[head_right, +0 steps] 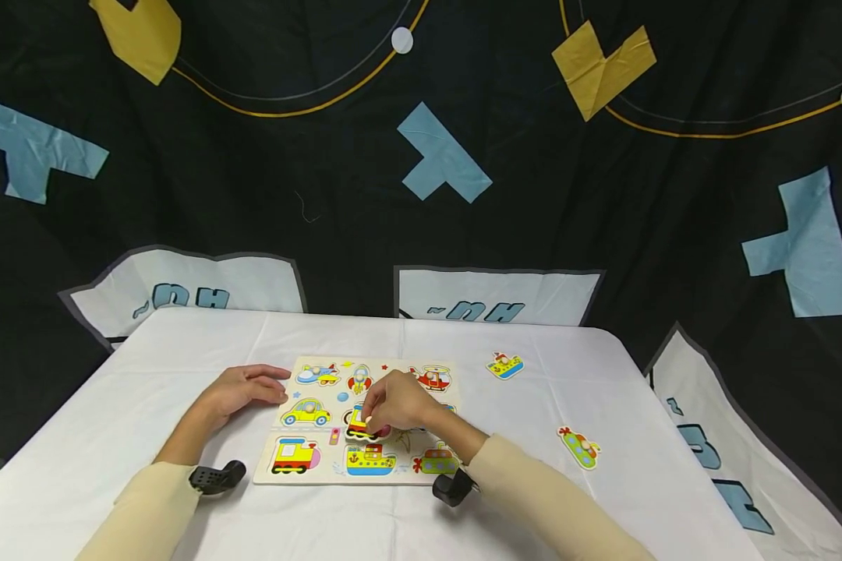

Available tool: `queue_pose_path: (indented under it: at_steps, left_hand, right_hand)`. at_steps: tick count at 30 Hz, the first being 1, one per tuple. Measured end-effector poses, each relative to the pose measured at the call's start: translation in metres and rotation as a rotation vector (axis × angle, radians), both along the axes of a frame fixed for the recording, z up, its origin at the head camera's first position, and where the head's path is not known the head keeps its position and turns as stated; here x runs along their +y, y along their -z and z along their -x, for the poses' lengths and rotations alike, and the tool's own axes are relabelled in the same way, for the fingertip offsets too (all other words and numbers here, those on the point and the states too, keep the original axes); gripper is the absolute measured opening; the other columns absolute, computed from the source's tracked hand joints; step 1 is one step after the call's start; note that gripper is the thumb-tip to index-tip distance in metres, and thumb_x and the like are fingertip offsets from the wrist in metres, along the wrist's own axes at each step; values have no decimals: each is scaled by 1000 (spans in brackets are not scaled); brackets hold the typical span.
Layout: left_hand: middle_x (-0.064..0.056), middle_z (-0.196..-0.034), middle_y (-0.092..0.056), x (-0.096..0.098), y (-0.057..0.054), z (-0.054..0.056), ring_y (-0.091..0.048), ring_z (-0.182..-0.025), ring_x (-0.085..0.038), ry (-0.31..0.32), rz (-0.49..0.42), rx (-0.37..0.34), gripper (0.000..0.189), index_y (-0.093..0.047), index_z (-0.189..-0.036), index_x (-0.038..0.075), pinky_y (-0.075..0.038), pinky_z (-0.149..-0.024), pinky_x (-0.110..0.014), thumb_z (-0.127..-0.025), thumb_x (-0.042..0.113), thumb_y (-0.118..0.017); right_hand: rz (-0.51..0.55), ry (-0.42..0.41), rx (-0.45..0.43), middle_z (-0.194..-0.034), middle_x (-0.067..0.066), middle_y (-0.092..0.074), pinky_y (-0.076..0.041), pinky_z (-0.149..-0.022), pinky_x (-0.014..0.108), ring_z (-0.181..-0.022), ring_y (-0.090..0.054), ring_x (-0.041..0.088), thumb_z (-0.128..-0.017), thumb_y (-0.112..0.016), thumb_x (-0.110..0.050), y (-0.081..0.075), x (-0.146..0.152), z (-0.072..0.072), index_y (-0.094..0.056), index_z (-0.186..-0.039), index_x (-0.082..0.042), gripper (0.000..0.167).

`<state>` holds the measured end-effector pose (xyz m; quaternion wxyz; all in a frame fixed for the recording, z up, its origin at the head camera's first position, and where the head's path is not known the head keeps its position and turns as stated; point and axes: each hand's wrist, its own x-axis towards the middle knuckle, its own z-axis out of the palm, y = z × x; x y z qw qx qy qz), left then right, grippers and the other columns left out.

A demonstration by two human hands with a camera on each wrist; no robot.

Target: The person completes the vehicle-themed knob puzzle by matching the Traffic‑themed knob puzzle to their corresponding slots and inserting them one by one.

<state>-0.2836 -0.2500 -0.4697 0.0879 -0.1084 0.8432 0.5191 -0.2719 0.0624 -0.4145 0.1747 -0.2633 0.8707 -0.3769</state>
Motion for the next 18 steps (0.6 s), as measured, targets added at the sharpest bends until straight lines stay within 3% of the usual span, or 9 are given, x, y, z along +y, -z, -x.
queue_pose_path:
  at_steps: [5, 12, 18]
  left_hand:
    - [-4, -95, -79, 1, 1, 1, -67, -108, -25, -11, -6, 3, 52, -69, -128, 10, -40, -106, -55, -79, 18, -81]
    - [-4, -97, -79, 1, 1, 1, -64, -115, -29, -4, 6, 4, 51, -69, -128, 9, -38, -106, -57, -79, 19, -81]
    - [-3, -94, -79, 0, -2, -2, -66, -110, -25, 11, 8, 15, 52, -69, -127, 8, -39, -106, -55, -78, 18, -82]
  right_hand:
    - [0, -14, -29, -64, -3, -67, -40, -57, 21, -58, -58, 9, -75, -83, -2, 4, -16, -4, -77, -81, -9, 11]
    - [18, -55, -34, -65, -3, -69, -41, -58, 20, -59, -58, 7, -76, -84, -2, 7, -41, -12, -78, -80, -10, 11]
    - [53, -77, -63, -64, -2, -68, -42, -56, 18, -56, -60, 8, -76, -84, 0, 10, -59, -18, -78, -80, -7, 11]
